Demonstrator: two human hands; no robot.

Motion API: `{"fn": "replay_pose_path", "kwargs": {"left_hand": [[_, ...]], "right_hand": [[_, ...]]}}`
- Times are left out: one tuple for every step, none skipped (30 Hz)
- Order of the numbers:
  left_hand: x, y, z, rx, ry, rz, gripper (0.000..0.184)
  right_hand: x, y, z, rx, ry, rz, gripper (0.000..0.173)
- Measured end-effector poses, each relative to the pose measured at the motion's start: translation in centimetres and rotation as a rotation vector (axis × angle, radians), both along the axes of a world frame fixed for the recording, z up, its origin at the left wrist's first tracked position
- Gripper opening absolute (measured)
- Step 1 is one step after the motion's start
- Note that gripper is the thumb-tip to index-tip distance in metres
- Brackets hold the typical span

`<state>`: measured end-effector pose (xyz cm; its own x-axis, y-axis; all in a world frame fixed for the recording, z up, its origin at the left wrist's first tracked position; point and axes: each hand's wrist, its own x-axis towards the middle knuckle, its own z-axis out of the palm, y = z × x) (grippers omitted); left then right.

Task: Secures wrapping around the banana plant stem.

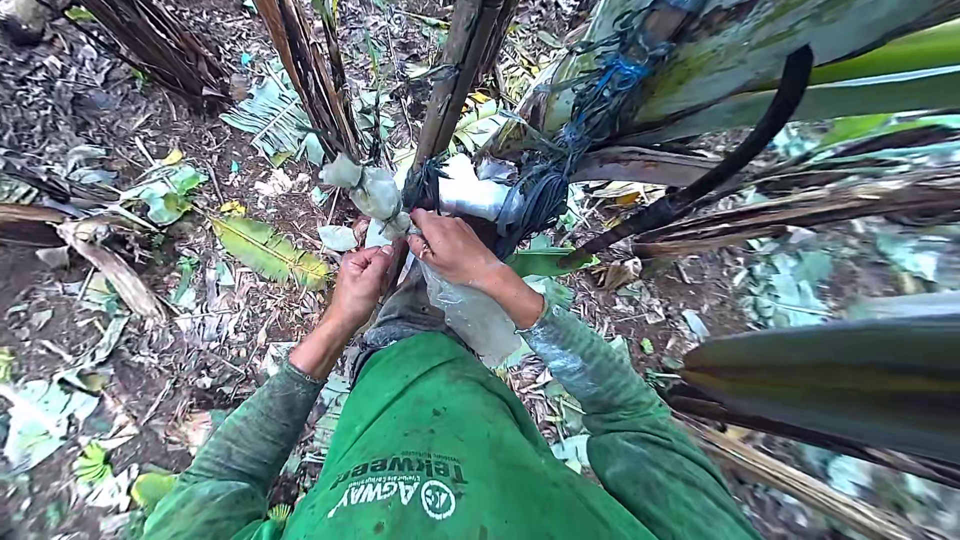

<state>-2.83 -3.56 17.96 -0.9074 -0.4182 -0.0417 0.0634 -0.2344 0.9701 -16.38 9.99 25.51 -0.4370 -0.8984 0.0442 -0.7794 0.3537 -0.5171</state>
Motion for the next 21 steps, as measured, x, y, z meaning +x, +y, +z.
{"fn": "replay_pose_path", "kwargs": {"left_hand": [[0.2, 0.2, 0.0, -0.002, -0.006, 0.015, 0.04], [0.3, 0.4, 0.0, 0.003, -0.009, 0.026, 0.04], [0.4, 0.5, 0.0, 0.013, -0.006, 0.027, 0.04], [0.4, 0.6, -0.1, 0.022, -0.004, 0.025, 0.039], [0.5, 0.7, -0.1, 0.029, -0.004, 0.019, 0.039], [0.5, 0.8, -0.1, 0.03, -0.008, 0.014, 0.039], [0.5, 0.9, -0.2, 0.033, -0.011, 0.012, 0.039], [0.5, 0.9, -0.2, 0.042, -0.01, 0.014, 0.039], [0.5, 0.9, -0.4, 0.046, -0.009, 0.016, 0.039], [0.5, 0.8, -0.5, 0.041, -0.009, 0.018, 0.039], [0.5, 0.7, -0.6, 0.019, -0.012, 0.021, 0.039], [0.6, 0.7, -0.7, -0.019, -0.016, 0.024, 0.039], [0.8, 0.6, -0.7, -0.066, -0.023, 0.022, 0.04], [0.9, 0.6, -0.6, -0.13, -0.036, 0.018, 0.04], [1.1, 0.6, -0.4, -0.213, -0.053, 0.01, 0.039], [1.2, 0.5, -0.1, -0.32, -0.056, 0.005, 0.038], [1.2, 0.5, 0.2, -0.468, -0.05, 0.001, 0.036], [1.2, 0.3, 0.7, -0.647, -0.04, -0.01, 0.035], [1.1, 0.0, 1.5, -0.84, -0.036, -0.028, 0.034], [1.1, -0.4, 2.5, -1.013, -0.049, -0.066, 0.032], [1.1, -0.6, 3.7, -1.154, -0.071, -0.113, 0.027]], "right_hand": [[0.4, -0.1, -0.4, 0.025, 0.093, -0.015, 0.024], [0.8, -0.2, -1.1, 0.029, 0.174, -0.031, 0.025], [1.1, -0.3, -1.8, 0.014, 0.253, -0.054, 0.025], [1.4, -0.6, -2.7, -0.009, 0.34, -0.086, 0.024], [1.6, -0.8, -3.8, -0.033, 0.444, -0.125, 0.022], [1.7, -1.2, -4.7, -0.049, 0.531, -0.165, 0.021], [1.9, -1.4, -5.0, -0.041, 0.576, -0.189, 0.021], [2.0, -1.4, -4.7, -0.007, 0.564, -0.19, 0.023], [2.0, -1.4, -3.9, 0.053, 0.484, -0.168, 0.024], [1.7, -1.5, -2.6, 0.12, 0.344, -0.135, 0.026], [1.0, -1.8, -1.3, 0.178, 0.172, -0.097, 0.028], [-0.2, -2.3, -0.3, 0.231, -0.017, -0.05, 0.03], [-1.6, -2.5, 0.3, 0.229, -0.213, 0.014, 0.032], [-2.9, -2.5, 0.7, 0.201, -0.399, 0.073, 0.035], [-3.7, -2.5, 1.0, 0.19, -0.524, 0.116, 0.037], [-4.1, -2.5, 1.1, 0.185, -0.564, 0.138, 0.038], [-4.3, -2.6, 1.1, 0.195, -0.515, 0.147, 0.036], [-4.3, -2.9, 1.0, 0.227, -0.401, 0.15, 0.033], [-4.2, -3.3, 1.0, 0.283, -0.264, 0.151, 0.032], [-4.0, -3.7, 0.9, 0.345, -0.154, 0.146, 0.032], [-3.6, -3.9, 0.9, 0.405, -0.063, 0.138, 0.032]]}}
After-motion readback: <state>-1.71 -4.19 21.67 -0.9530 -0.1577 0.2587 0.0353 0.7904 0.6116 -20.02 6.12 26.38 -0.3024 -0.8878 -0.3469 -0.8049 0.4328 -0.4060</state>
